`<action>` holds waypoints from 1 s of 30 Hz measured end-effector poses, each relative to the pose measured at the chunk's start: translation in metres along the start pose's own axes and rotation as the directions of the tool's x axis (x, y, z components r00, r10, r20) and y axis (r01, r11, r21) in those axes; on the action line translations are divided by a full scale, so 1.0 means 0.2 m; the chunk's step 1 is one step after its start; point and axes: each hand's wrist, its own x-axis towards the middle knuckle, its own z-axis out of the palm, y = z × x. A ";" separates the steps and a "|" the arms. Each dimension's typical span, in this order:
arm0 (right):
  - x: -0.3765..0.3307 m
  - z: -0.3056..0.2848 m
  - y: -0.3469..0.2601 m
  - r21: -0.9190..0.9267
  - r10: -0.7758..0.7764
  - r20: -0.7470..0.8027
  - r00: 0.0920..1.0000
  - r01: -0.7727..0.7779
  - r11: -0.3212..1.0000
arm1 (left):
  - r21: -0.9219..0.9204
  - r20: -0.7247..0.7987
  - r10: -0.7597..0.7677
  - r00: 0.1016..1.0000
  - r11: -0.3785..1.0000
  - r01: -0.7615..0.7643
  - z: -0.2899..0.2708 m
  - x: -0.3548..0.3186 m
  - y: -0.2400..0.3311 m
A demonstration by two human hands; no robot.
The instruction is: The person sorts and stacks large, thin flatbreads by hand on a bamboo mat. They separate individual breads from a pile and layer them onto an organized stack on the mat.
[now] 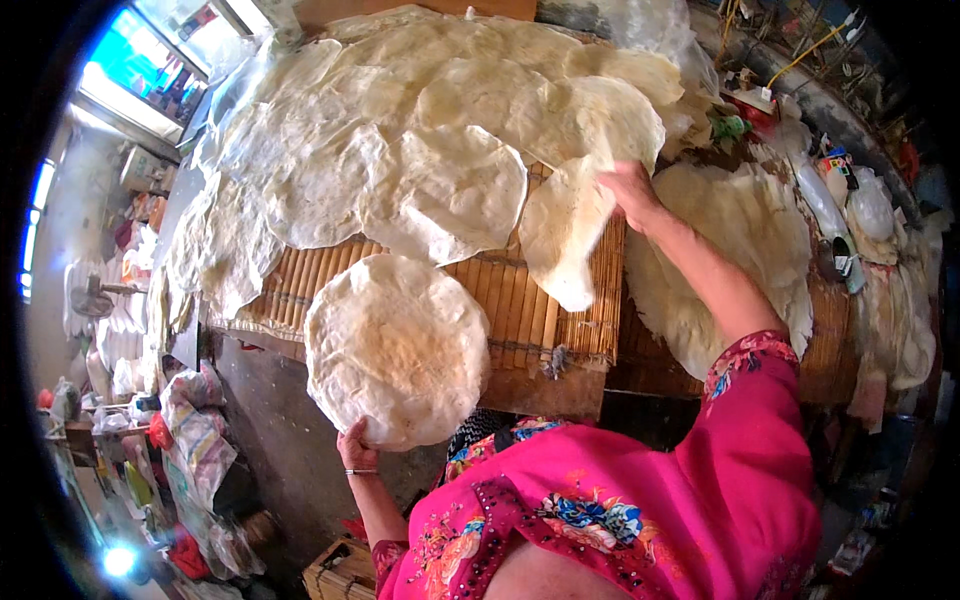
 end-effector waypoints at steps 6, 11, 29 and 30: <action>-0.05 0.27 -0.66 -0.118 -0.448 0.235 0.863 0.482 0.868 | -0.040 -0.012 -0.049 0.999 0.998 0.049 -0.03 0.00 0.00; -0.15 0.21 -0.69 0.293 -0.200 0.055 0.978 0.176 0.940 | -0.080 0.029 -0.051 0.998 0.995 0.053 0.01 -0.04 0.02; -0.17 -0.06 0.07 0.152 0.046 -0.191 0.981 -0.017 0.988 | -0.058 -0.038 -0.098 0.994 0.994 0.096 -0.11 0.08 -0.02; -0.14 0.01 0.00 0.195 -0.002 -0.155 0.988 0.032 0.980 | -0.055 -0.030 -0.097 0.995 0.994 0.096 -0.10 0.09 -0.02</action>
